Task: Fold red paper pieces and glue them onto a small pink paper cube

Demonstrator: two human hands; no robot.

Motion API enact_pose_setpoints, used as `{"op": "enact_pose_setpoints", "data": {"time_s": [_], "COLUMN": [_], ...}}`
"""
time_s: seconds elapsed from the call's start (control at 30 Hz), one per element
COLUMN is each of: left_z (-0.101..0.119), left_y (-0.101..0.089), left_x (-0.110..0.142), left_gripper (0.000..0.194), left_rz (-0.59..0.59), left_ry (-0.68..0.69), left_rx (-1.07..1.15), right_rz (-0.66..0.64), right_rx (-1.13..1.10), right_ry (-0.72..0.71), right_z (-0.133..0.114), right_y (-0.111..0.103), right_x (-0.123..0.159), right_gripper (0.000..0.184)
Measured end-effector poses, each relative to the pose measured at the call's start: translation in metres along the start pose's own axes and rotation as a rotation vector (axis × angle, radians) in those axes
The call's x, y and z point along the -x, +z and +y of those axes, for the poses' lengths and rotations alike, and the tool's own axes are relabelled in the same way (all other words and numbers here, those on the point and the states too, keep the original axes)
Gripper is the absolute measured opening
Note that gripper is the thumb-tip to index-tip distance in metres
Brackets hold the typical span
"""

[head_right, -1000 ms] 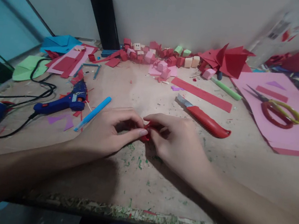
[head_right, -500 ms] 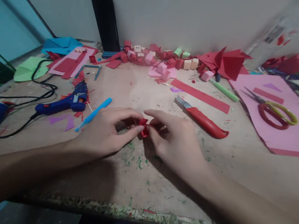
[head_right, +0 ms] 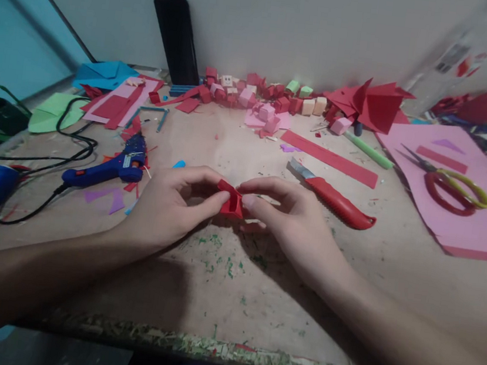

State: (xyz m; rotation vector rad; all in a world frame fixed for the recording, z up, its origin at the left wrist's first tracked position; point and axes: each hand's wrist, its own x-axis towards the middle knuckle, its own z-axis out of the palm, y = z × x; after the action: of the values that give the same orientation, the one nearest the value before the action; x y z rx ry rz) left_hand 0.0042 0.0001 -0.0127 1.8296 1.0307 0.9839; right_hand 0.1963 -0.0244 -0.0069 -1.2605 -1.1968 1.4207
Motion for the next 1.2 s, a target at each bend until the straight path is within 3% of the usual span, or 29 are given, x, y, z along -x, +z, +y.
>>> {"op": "enact_pose_setpoints", "data": {"time_s": [0.1, 0.17, 0.4, 0.87, 1.2], "left_z": [-0.001, -0.001, 0.004, 0.005, 0.005], "left_y": [0.002, 0.002, -0.002, -0.005, -0.012], "left_x": [0.0, 0.0, 0.004, 0.004, 0.001], "left_gripper": [0.006, 0.005, 0.005, 0.012, 0.01], "left_rz": [-0.02, -0.024, 0.016, 0.026, -0.056], "left_ry": [-0.069, -0.085, 0.123, 0.294, 0.41], "left_rx": [0.164, 0.185, -0.071, -0.217, -0.22], "right_rz": [-0.124, -0.14, -0.117, -0.164, -0.135], "right_rx": [-0.28, -0.342, -0.303, -0.331, -0.36], "right_ry": [0.132, 0.163, 0.157, 0.175, 0.169], "right_z": [0.002, 0.003, 0.004, 0.001, 0.007], "right_y": [-0.001, -0.002, -0.002, -0.003, -0.009], "right_x": [-0.002, -0.003, -0.003, -0.003, -0.006], "right_gripper": [0.013, 0.014, 0.013, 0.018, 0.012]}}
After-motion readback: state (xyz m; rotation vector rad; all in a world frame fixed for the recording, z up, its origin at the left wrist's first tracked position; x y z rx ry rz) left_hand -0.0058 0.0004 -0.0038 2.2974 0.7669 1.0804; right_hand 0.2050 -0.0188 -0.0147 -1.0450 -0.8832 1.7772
